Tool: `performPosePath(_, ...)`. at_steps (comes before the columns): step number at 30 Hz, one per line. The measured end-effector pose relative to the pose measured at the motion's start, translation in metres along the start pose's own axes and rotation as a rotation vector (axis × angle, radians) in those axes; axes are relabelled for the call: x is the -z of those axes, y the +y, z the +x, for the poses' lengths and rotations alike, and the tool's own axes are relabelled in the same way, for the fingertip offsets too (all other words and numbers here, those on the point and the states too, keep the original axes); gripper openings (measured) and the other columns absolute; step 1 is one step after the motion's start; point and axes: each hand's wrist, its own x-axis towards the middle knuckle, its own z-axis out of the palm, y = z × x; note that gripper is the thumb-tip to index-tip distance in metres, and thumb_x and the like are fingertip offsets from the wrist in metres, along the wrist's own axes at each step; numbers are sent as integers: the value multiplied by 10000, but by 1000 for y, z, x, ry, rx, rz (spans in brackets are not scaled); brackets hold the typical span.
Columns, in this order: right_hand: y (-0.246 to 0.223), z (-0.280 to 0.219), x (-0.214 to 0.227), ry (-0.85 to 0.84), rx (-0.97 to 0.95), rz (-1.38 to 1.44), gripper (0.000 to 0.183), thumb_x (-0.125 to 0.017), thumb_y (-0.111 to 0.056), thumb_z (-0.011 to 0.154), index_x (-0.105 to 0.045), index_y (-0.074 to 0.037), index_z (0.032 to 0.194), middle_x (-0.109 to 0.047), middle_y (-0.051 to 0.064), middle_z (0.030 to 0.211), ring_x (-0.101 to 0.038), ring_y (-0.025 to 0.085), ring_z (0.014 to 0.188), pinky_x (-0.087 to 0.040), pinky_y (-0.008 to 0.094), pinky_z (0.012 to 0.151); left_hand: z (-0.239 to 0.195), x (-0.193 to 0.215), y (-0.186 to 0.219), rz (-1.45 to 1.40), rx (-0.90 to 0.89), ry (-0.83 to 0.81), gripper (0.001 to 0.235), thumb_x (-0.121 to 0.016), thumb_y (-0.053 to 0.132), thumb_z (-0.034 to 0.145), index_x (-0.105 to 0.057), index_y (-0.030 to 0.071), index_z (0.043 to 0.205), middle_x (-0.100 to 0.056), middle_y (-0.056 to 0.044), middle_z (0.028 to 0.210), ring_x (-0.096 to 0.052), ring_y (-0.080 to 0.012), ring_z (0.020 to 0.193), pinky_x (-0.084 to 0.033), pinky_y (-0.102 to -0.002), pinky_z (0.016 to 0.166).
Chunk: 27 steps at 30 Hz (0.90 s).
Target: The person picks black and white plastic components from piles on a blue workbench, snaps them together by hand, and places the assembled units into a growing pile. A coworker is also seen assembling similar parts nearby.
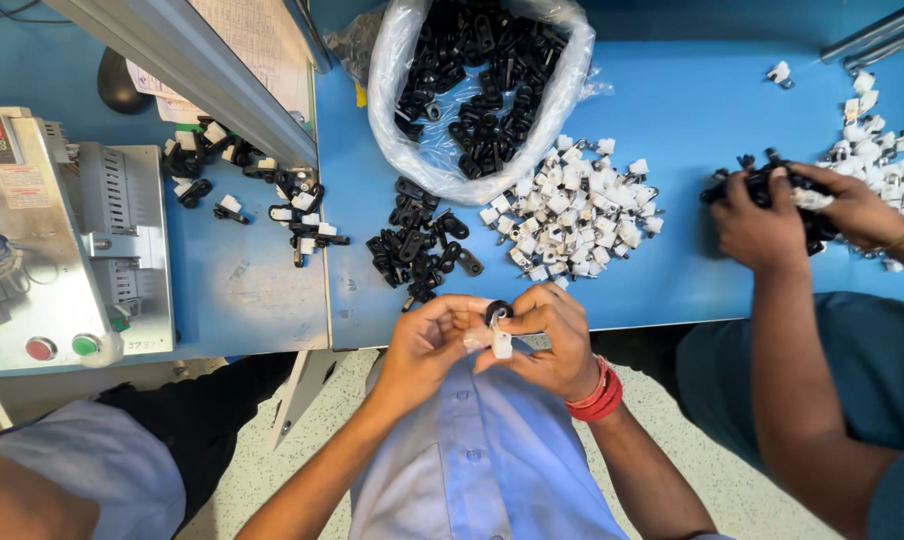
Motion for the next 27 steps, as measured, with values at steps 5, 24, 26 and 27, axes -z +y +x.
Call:
performPosePath(5,-6,-2,-12,49,-90,-48,539,-972,-304,654,-571,-84,939,-589,56,826,-580,202,705,-435,328,635,-10,9,-4,195,-48,132,283,-583,-22,1002,-681,-41,1268,-760,-133,1174,-721,-130,1071,-571,-264,962)
performPosePath(24,89,-13,-38,-254,-450,-404,435,-652,-152,952,-594,-43,1368,-691,158,1245,-659,351,1066,-454,480,921,-9,162,18,876,-619,947,353,-559,16,1081,-474,-18,1421,-497,-218,1529,-574,-296,1380,-546,-398,1127)
performPosePath(26,118,-8,-47,-219,-320,-493,361,-652,-110,930,-647,-90,1291,-701,108,1258,-642,334,1093,-459,450,932,-5,194,21,1164,-502,929,408,-567,-64,1006,-531,-35,1412,-499,-246,1533,-532,-372,1401,-489,-439,1124)
performPosePath(27,129,-7,-52,-201,-256,-537,334,-652,-89,919,-674,-113,1252,-706,83,1264,-633,325,1106,-461,435,937,-5,206,20,1306,-438,915,442,-572,-104,969,-560,-43,1407,-500,-261,1535,-511,-410,1412,-460,-459,1122)
